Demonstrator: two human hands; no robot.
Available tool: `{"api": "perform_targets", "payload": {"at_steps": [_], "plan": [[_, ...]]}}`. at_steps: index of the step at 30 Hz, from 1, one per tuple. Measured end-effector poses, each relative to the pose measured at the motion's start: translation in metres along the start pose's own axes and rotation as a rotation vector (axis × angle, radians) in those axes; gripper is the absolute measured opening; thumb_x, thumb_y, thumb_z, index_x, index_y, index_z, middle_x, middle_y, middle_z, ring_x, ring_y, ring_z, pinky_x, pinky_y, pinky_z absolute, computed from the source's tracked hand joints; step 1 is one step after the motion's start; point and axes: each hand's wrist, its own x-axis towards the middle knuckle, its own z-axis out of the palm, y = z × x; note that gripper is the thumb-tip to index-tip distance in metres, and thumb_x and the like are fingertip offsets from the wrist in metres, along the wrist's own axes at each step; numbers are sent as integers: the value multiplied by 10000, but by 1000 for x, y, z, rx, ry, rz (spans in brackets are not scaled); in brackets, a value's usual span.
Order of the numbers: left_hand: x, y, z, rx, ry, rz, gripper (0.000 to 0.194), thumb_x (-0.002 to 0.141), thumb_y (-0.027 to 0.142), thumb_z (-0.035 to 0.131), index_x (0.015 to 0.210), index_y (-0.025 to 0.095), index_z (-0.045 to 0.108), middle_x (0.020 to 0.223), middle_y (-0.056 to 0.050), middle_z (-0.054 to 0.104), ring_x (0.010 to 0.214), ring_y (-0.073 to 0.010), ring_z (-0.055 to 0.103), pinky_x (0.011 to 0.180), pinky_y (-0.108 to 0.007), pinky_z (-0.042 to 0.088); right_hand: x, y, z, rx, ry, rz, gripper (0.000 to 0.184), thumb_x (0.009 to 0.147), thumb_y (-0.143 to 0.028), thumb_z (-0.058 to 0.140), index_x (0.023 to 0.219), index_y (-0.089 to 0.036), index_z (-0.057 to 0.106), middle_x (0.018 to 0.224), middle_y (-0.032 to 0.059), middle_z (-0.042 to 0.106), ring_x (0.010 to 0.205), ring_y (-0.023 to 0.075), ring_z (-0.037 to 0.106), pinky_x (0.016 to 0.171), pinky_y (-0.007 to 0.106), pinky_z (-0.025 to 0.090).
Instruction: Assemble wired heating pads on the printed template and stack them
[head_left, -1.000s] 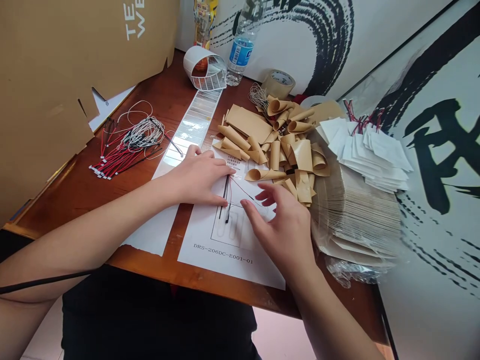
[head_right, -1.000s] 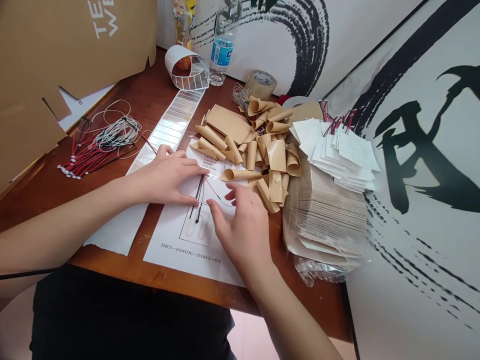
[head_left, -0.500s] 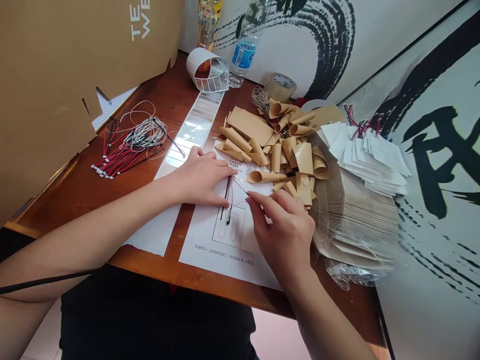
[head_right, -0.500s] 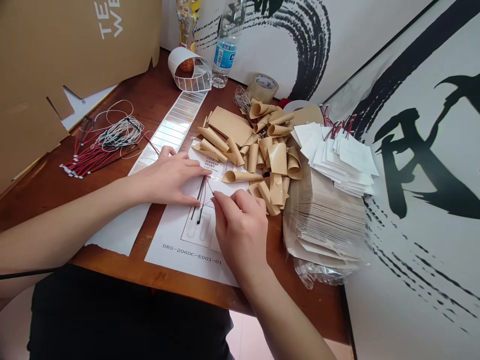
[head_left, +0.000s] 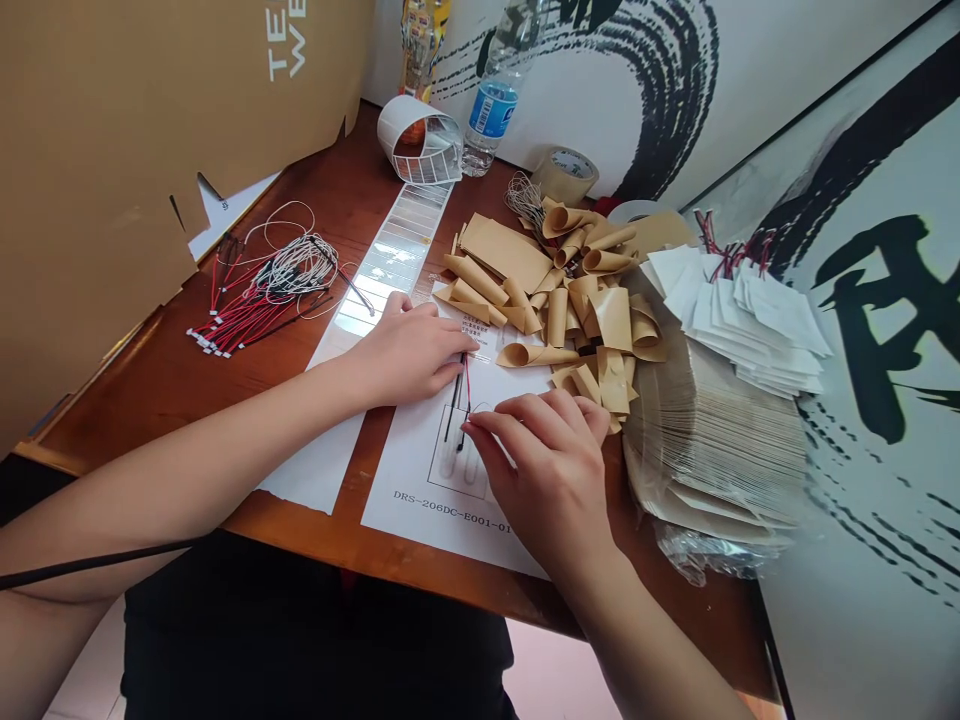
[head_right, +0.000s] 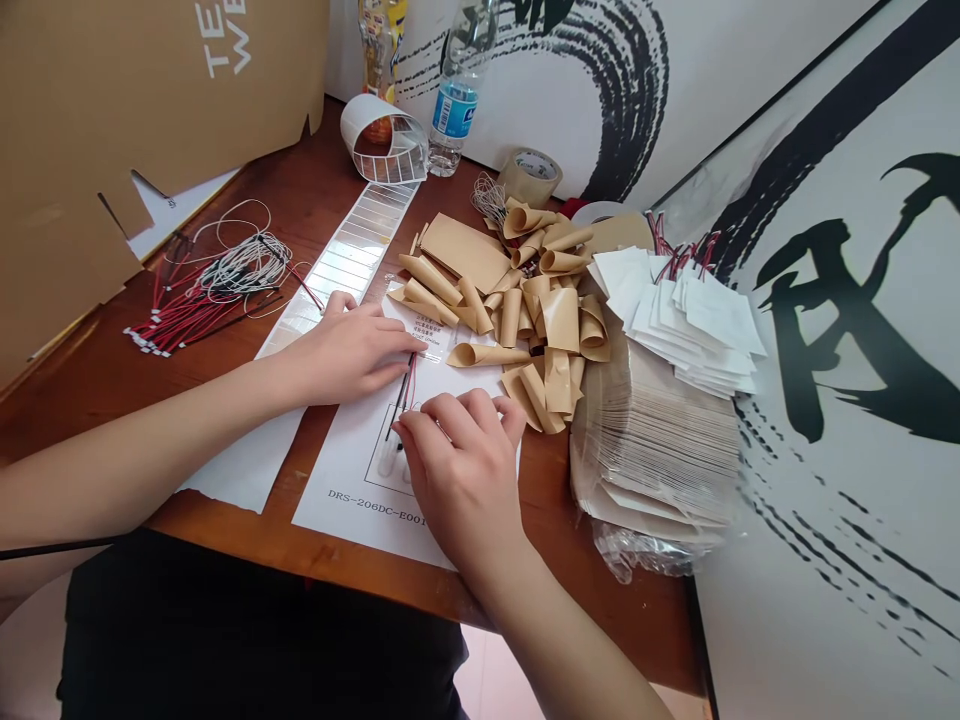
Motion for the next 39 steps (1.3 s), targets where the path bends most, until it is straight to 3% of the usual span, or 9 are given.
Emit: {"api": "perform_targets", "payload": {"at_steps": [4,9,13,18,27,39], "plan": [[7,-5,12,-47,104,-28,237,1001,284,552,1096,278,770,1103,-19,808,1111,-280,619,937,-475,279,-3,0,2,39,-42,2,133,982,-175,671,854,-210,683,804,3,717,781,189,573,822,380,345],[10,-8,16,-104,156,-36,175,971,274,611,1002,282,783,1033,2,822,1063,-262,630,928,-472,274,-8,-1,4,100,-80,5,113,987,-113,629,930,-201,669,982,32,790,881,212,621,846,385,348],[10,-8,14,-117,146,-48,216,996,278,571,1003,290,786,1061,20,822,1072,-264,630,924,-480,267,-13,-3,6,100,-118,-5,177,961,-35,607,949,-201,670,1073,23,813,927,222,626,872,396,330],[10,-8,12,-113,117,-43,175,946,407,678,1001,279,785,1032,12,822,1066,-269,627,931,-476,263,-15,-4,8,76,-148,-28,233,917,27,598,946,-191,676,1068,16,816,942,223,617,873,398,305],[8,-7,5,-120,61,-41,248,882,453,720,1059,288,776,1096,10,815,1120,-283,618,943,-467,268,-15,-1,7,95,-228,-49,270,922,45,560,934,-198,678,1056,14,815,943,216,603,841,391,295],[4,-7,1,-110,-11,-19,512,786,581,796,1189,269,748,1192,-26,788,1197,-323,588,993,-480,273,-17,-1,7,118,-258,-81,245,937,23,578,919,-194,690,1056,11,814,942,222,586,856,390,306]]}}
